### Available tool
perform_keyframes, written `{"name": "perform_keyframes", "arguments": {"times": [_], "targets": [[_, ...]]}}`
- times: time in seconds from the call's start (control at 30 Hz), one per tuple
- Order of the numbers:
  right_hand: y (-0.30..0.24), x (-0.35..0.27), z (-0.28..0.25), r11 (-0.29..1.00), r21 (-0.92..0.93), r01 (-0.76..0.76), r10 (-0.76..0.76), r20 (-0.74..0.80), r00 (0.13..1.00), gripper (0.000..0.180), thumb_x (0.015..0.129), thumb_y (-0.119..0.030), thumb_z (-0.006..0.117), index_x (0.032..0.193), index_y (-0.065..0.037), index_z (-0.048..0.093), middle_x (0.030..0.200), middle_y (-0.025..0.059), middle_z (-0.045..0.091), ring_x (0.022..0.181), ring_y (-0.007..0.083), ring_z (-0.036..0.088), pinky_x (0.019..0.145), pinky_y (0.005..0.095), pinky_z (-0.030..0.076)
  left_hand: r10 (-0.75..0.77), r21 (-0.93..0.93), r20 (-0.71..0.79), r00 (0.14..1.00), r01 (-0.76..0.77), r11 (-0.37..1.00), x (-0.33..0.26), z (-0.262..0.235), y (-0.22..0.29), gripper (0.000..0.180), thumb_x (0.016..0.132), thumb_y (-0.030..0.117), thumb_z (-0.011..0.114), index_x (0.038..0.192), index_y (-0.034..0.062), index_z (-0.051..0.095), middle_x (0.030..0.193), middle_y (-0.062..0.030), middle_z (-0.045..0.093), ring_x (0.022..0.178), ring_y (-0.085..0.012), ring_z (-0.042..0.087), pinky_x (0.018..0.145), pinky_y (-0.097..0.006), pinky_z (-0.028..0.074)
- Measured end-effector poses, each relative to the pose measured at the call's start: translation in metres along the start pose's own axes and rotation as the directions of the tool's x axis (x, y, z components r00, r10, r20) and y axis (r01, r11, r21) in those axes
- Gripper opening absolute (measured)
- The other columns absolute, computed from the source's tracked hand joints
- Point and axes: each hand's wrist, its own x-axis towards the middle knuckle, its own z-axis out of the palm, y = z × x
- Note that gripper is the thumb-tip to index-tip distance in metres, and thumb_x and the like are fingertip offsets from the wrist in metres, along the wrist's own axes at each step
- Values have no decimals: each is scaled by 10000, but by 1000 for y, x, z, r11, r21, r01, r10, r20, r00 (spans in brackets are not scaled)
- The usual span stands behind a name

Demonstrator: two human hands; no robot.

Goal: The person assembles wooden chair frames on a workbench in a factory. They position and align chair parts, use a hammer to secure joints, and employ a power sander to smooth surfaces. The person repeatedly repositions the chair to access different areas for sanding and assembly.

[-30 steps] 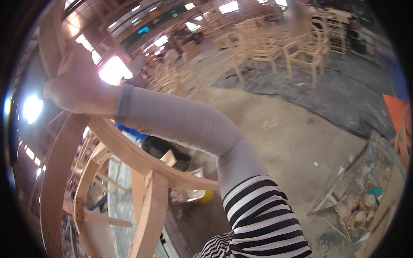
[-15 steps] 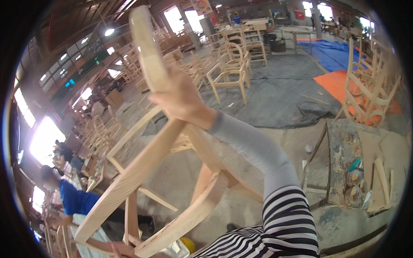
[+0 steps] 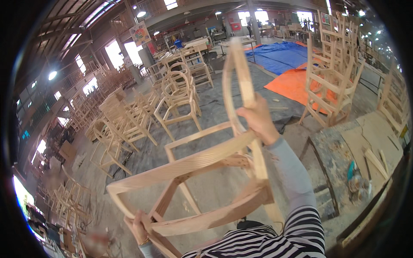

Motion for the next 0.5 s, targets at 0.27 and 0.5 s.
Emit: {"name": "perform_keyframes", "arguments": {"times": [0.27, 0.5], "targets": [[122, 137, -18, 963, -204, -177, 138, -194, 971, 211, 678, -33, 665, 814, -41, 504, 702, -13, 489, 614, 85, 475, 540, 258, 397, 70, 4, 438, 896, -80, 997, 209, 210, -78, 135, 749, 48, 667, 822, -30, 584, 715, -7, 583, 630, -89, 534, 559, -257, 438], [226, 263, 14, 952, -222, -212, 124, -355, 927, 91, 727, -74, 620, 765, -70, 537, 646, -48, 464, 568, 58, 441, 510, 243, 346, 34, -55, 559, 828, -4, 998, 352, 394, -141, 174, 737, 76, 692, 826, -33, 589, 729, -9, 587, 663, -70, 530, 566, -251, 445]]}}
